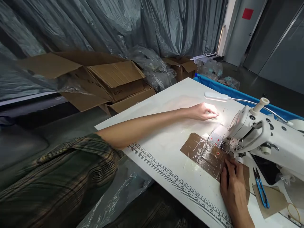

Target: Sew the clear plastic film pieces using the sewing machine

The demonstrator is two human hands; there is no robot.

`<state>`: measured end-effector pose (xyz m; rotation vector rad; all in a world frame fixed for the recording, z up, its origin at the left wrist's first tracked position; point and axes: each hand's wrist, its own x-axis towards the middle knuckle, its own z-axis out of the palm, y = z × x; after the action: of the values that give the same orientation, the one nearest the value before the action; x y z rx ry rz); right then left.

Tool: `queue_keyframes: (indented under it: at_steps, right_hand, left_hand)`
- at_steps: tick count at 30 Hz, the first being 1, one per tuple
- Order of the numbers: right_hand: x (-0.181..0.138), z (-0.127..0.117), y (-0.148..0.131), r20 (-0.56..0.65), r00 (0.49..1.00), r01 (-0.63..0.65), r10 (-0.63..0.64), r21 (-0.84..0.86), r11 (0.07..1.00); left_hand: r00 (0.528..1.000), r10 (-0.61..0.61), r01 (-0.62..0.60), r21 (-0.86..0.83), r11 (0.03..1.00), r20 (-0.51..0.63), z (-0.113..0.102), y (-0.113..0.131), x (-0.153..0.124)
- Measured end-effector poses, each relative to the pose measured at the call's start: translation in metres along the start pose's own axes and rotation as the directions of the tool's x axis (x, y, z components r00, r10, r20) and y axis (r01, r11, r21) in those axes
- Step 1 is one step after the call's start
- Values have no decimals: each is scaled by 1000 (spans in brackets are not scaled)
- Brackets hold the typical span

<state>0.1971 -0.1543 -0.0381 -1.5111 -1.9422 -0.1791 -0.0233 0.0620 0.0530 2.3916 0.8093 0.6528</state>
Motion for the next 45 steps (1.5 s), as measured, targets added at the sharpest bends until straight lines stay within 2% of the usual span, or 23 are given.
queue_keyframes:
  at_steps: [3,5,9,11,15,18,22,27,29,31,33,35,37,39,43,45]
  right_hand:
    - [1,-2,0,12,1000,7,-7,-7,1000]
    - [2,-5,0,12,999,35,-35,-11,999]
    - [2,-6,4,-6,994,112,-112,-41,993]
    - [1,-4,9,-4,993,119,-120,-59,991]
    - [-2,0,19,15,990,140,-139,-84,987]
    - [-5,1,21,22,993,121,-119,-79,990]
    - [-4,-1,15,35,998,53,-49,-108,993]
    - [2,-6,3,-9,1000,28,-28,-65,997]
    - [4,-7,0,-3,1000,4,-4,-44,999]
    - [5,-8,-3,11,1000,-22,22,-16,1000]
    - [6,-10,-5,25,998,-49,49,3,999]
    - [6,-11,-7,45,997,-71,71,14,997]
    - [6,-11,-8,59,995,-84,83,22,996]
    - [6,-11,-9,65,993,-100,98,24,995]
    - [3,-11,-9,81,986,-148,144,48,988]
    - [5,-13,-9,95,984,-163,153,105,981]
  left_hand:
    - [994,108,-110,67,992,32,-14,0,-31]
    - [989,151,-150,132,980,3,-28,2,-55]
    - [993,109,-98,224,970,-37,-53,13,-113]
    - [997,57,-43,267,963,-46,-57,20,-143]
    - [1000,3,5,296,955,-28,-36,26,-193]
    - [999,6,12,396,918,-45,-7,25,-211]
    - [986,96,-33,407,913,-134,31,35,-208]
    - [953,286,-239,332,912,-102,74,68,-185]
    - [930,360,-331,257,908,-76,84,75,-176]
    - [916,395,-376,187,907,-74,85,74,-166]
    - [934,344,-326,166,931,-96,77,65,-156]
    - [971,188,-152,227,962,-145,65,52,-147]
    - [983,45,11,300,954,-179,52,39,-142]
    - [981,-47,108,333,937,-187,45,29,-140]
    - [983,-68,117,297,948,-170,46,22,-138]
    - [978,-78,118,206,971,-195,47,27,-134]
